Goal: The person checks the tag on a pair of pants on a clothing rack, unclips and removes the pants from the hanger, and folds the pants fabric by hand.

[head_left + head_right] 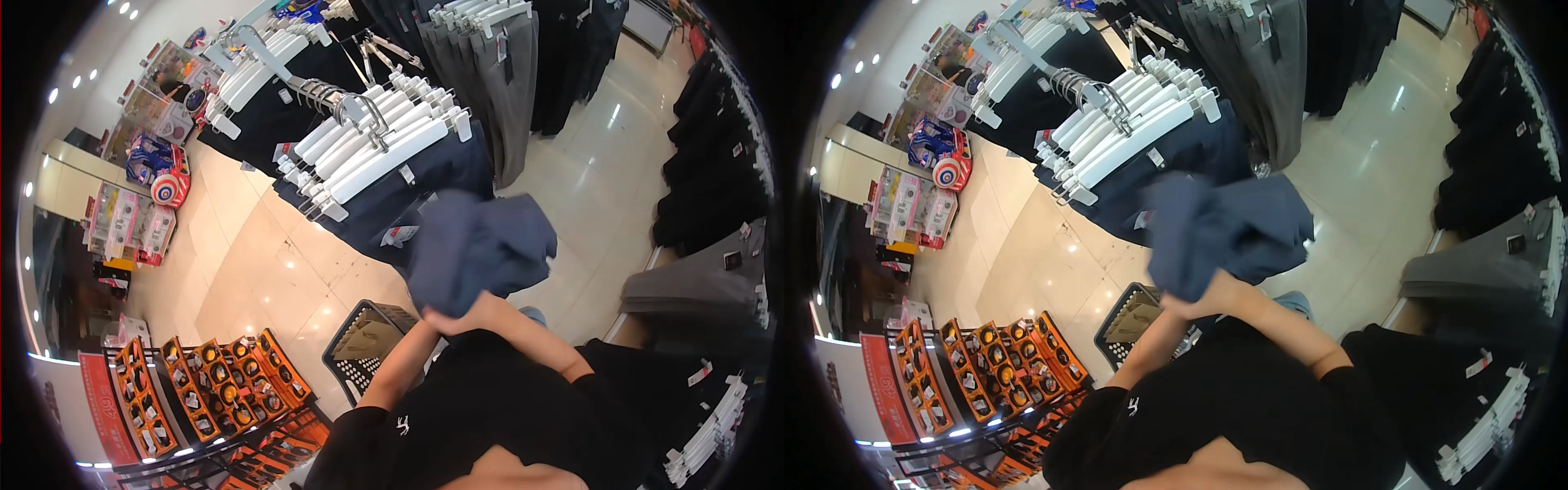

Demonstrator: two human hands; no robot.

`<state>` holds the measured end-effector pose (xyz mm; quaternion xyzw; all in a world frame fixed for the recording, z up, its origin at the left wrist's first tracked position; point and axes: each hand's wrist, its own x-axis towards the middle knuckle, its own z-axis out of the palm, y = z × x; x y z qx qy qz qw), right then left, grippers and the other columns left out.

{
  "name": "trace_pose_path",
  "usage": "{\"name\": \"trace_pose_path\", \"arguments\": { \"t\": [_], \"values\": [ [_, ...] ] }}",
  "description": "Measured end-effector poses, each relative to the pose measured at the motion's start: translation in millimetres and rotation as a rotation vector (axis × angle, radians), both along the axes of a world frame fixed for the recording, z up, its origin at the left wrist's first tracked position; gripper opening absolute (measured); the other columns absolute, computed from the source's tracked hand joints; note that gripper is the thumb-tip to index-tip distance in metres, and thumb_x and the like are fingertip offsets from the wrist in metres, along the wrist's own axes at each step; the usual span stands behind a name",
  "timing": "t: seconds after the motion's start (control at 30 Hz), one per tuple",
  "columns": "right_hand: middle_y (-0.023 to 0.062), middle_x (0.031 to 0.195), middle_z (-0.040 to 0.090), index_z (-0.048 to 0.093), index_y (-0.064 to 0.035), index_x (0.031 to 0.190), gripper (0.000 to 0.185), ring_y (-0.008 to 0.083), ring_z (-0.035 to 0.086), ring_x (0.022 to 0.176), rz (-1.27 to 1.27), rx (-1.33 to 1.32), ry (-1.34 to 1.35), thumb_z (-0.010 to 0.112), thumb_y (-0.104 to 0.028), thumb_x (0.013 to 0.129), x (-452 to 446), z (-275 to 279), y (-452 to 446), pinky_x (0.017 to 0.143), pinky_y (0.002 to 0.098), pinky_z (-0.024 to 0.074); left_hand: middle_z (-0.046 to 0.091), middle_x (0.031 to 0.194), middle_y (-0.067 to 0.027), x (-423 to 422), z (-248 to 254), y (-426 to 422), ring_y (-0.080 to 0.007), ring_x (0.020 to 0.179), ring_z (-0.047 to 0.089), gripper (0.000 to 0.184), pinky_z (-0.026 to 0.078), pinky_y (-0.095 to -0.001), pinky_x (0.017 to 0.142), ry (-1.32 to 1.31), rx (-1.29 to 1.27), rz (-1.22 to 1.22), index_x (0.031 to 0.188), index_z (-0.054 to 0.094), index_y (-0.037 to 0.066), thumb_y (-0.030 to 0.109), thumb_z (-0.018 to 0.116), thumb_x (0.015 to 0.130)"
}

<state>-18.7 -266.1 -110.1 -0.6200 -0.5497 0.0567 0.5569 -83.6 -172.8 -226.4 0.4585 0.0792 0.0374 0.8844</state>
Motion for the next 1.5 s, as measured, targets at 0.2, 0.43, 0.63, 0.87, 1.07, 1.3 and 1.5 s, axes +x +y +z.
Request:
{"name": "trace_pose_path", "arguments": {
  "t": [0.2,0.43,0.63,0.87,1.07,1.3,1.5],
  "values": [
    [0.0130,0.074,0.059,0.058,-0.0016,0.080,0.027,0.0289,0.059,0.077,0.448,-0.598,-0.442,0.054,-0.027,0.072,-41,-28,52,0.086,0.0401,0.0394,0.042,0.125,-0.0157,-16,0,-4,-0.0208,0.114,0.043,0.047,0.034,-0.0281,0.096,0.028,0.013,-0.022,0.127,0.032,-0.003,0.024,0.041,0.090],
    [0.0099,0.074,0.058,0.055,-0.0031,0.077,0.017,0.0249,0.058,0.075,0.311,-0.515,-0.425,0.049,-0.019,0.078,-28,-43,24,0.089,0.0415,0.0357,0.042,0.125,-0.0157,-20,2,-9,-0.0206,0.114,0.042,0.046,0.033,-0.0279,0.096,0.028,0.021,-0.029,0.128,0.032,-0.002,0.022,0.041,0.090],
    [0.0065,0.057,0.050,0.053,0.0001,0.071,0.018,0.0129,0.048,0.053,0.109,-0.046,0.432,0.052,-0.013,0.083,-15,-33,-2,0.059,0.0318,0.0423,0.041,0.126,-0.0157,-17,11,-2,-0.0204,0.114,0.042,0.045,0.033,-0.0277,0.096,-0.008,0.040,-0.012,0.128,0.031,-0.002,0.020,0.041,0.090],
    [-0.0024,0.073,0.054,0.058,-0.0037,0.080,0.012,0.0048,0.049,0.069,-0.172,0.153,1.292,0.051,-0.010,0.086,12,-15,-42,0.073,0.0222,0.0432,0.041,0.126,-0.0157,3,30,4,-0.0202,0.114,0.042,0.045,0.033,-0.0275,0.096,-0.086,0.085,-0.007,0.129,0.031,-0.002,0.018,0.041,0.090],
    [0.0028,0.091,0.060,0.055,-0.0043,0.092,0.014,0.0124,0.057,0.087,-0.404,0.824,1.372,0.047,-0.015,0.088,42,-27,-85,0.078,0.0271,0.0448,0.041,0.126,-0.0157,23,40,2,-0.0200,0.114,0.042,0.044,0.033,-0.0273,0.096,-0.129,0.114,-0.023,0.129,0.030,-0.001,0.016,0.041,0.090],
    [0.0063,0.096,0.055,0.053,-0.0004,0.096,0.014,0.0114,0.052,0.091,-1.175,0.431,0.700,0.046,-0.009,0.087,51,-41,-98,0.082,0.0254,0.0403,0.041,0.127,-0.0157,47,43,-11,-0.0198,0.115,0.042,0.044,0.033,-0.0271,0.096,-0.159,0.150,-0.062,0.130,0.030,-0.001,0.014,0.041,0.090],
    [0.0090,0.106,0.053,0.052,-0.0045,0.109,0.033,0.0211,0.048,0.101,-0.409,-0.163,0.250,0.059,-0.014,0.078,4,-14,-60,0.091,0.0312,0.0344,0.040,0.127,-0.0157,46,43,-19,-0.0197,0.115,0.042,0.043,0.033,-0.0270,0.096,-0.152,0.193,-0.104,0.130,0.029,-0.001,0.012,0.041,0.090]
  ]
}}
